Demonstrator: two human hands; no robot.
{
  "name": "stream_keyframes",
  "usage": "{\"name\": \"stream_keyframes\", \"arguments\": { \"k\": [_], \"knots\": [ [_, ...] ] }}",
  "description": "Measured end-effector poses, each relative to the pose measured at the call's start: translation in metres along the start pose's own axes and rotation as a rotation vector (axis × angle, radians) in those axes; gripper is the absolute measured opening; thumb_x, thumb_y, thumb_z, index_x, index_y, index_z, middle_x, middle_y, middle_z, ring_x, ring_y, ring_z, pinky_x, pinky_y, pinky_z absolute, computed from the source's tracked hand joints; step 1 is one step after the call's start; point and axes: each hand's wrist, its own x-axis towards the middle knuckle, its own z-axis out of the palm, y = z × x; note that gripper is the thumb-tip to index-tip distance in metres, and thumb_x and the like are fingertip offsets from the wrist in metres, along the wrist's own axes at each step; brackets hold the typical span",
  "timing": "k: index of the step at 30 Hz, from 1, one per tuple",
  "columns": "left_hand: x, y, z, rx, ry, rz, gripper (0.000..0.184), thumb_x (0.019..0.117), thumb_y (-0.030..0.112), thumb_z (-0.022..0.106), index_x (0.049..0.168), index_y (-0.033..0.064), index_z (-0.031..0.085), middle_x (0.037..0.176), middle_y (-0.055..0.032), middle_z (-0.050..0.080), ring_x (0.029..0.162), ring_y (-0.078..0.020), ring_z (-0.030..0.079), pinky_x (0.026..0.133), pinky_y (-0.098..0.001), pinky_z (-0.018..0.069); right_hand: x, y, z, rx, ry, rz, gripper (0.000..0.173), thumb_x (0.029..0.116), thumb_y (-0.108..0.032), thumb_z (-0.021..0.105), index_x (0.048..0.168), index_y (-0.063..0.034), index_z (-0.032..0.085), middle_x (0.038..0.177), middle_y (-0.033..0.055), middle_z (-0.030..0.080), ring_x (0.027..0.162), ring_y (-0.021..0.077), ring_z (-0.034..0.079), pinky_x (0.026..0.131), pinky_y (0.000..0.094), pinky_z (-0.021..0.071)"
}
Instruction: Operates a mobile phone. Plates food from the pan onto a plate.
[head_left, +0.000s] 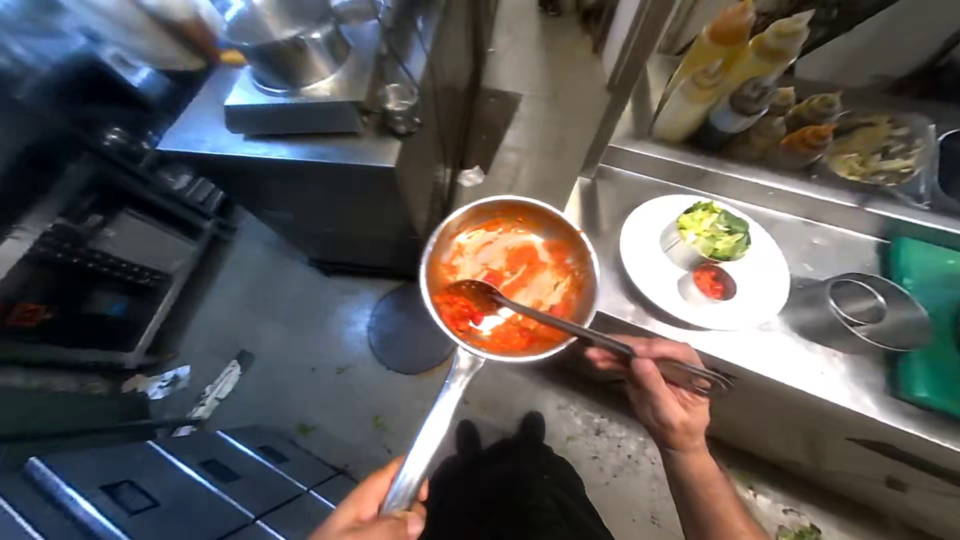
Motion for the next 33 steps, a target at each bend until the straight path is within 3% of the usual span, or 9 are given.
{"name": "stream_keyframes", "arguments": {
  "k": [5, 8, 14, 19, 22, 27, 30, 33],
  "knots": [
    [-0.013, 0.000, -0.023, -0.047, 0.002, 0.026, 0.024, 0.0964, 0.010, 0.058, 0.117, 0.0173, 0.049, 0.064, 0.0064, 0.051, 0.043, -0.0039, 0.048, 0.038, -0.0196, 0.0442, 0.020, 0.002, 0.004, -0.068, 0.108, -0.148, 0.017, 0.1036, -0.023, 0.062, 0.119, -0.0231, 0.070, 0.111, 0.0066, 0.076, 0.094, 0.0262, 0.077, 0.079, 0.0399, 0.0670],
    [-0.022, 0.000, -0.030, -0.023, 0.003, 0.025, 0.024, 0.0966, 0.010, 0.058, 0.118, 0.0173, 0.048, 0.064, 0.0063, 0.050, 0.043, -0.0043, 0.048, 0.038, -0.0201, 0.0448, 0.040, 0.031, 0.007, -0.046, 0.157, -0.161, 0.016, 0.1033, -0.017, 0.061, 0.118, -0.0188, 0.067, 0.111, 0.0087, 0.076, 0.095, 0.0293, 0.076, 0.082, 0.0440, 0.0663],
    [-0.008, -0.004, -0.027, -0.026, 0.110, 0.048, 0.018, 0.0970, 0.011, 0.056, 0.112, 0.0152, 0.048, 0.057, 0.0071, 0.044, 0.040, -0.0053, 0.048, 0.037, -0.0220, 0.0470, -0.023, 0.029, 0.035, -0.016, 0.164, 0.048, 0.018, 0.1016, -0.025, 0.066, 0.119, -0.0192, 0.068, 0.108, 0.0102, 0.076, 0.091, 0.0276, 0.077, 0.079, 0.0415, 0.0667],
    [0.026, 0.003, -0.004, 0.138, 0.408, -0.072, 0.022, 0.0992, 0.011, 0.054, 0.118, 0.0092, 0.042, 0.059, 0.0026, 0.043, 0.040, -0.0100, 0.047, 0.038, -0.0268, 0.0487, -0.065, 0.039, 0.093, -0.035, 0.382, 0.196, 0.015, 0.1017, -0.016, 0.060, 0.114, -0.0072, 0.061, 0.095, 0.0160, 0.077, 0.083, 0.0290, 0.078, 0.075, 0.0405, 0.0670],
    [0.038, 0.009, 0.000, 0.395, 0.553, -0.223, 0.030, 0.1017, 0.016, 0.055, 0.127, 0.0081, 0.042, 0.066, -0.0031, 0.050, 0.043, -0.0151, 0.053, 0.042, -0.0320, 0.0522, -0.056, 0.035, 0.127, 0.018, 0.477, 0.272, 0.012, 0.1012, -0.007, 0.051, 0.111, -0.0033, 0.057, 0.091, 0.0172, 0.077, 0.080, 0.0286, 0.078, 0.074, 0.0399, 0.0671],
    [0.037, 0.024, 0.005, 0.689, 0.625, -0.407, 0.038, 0.1030, 0.023, 0.054, 0.137, 0.0106, 0.040, 0.077, -0.0076, 0.059, 0.051, -0.0186, 0.061, 0.050, -0.0366, 0.0571, -0.025, 0.012, 0.147, 0.123, 0.574, 0.385, 0.012, 0.1011, -0.003, 0.045, 0.107, -0.0015, 0.056, 0.089, 0.0186, 0.076, 0.077, 0.0279, 0.078, 0.072, 0.0391, 0.0669],
    [0.034, 0.025, 0.007, 0.663, 0.617, -0.399, 0.038, 0.1028, 0.023, 0.055, 0.135, 0.0105, 0.041, 0.076, -0.0078, 0.058, 0.051, -0.0187, 0.061, 0.049, -0.0364, 0.0570, -0.005, 0.002, 0.143, 0.214, 0.662, 0.424, 0.012, 0.1013, 0.002, 0.044, 0.104, 0.0007, 0.056, 0.086, 0.0191, 0.075, 0.074, 0.0284, 0.077, 0.071, 0.0392, 0.0668],
    [0.032, 0.023, 0.011, 0.455, 0.544, -0.283, 0.031, 0.1014, 0.017, 0.056, 0.128, 0.0088, 0.042, 0.068, -0.0042, 0.052, 0.045, -0.0157, 0.054, 0.044, -0.0323, 0.0528, 0.009, -0.006, 0.125, 0.278, 0.740, 0.480, 0.015, 0.1040, 0.003, 0.042, 0.102, 0.0012, 0.057, 0.086, 0.0174, 0.075, 0.073, 0.0272, 0.077, 0.070, 0.0387, 0.0669]
  ]
}}
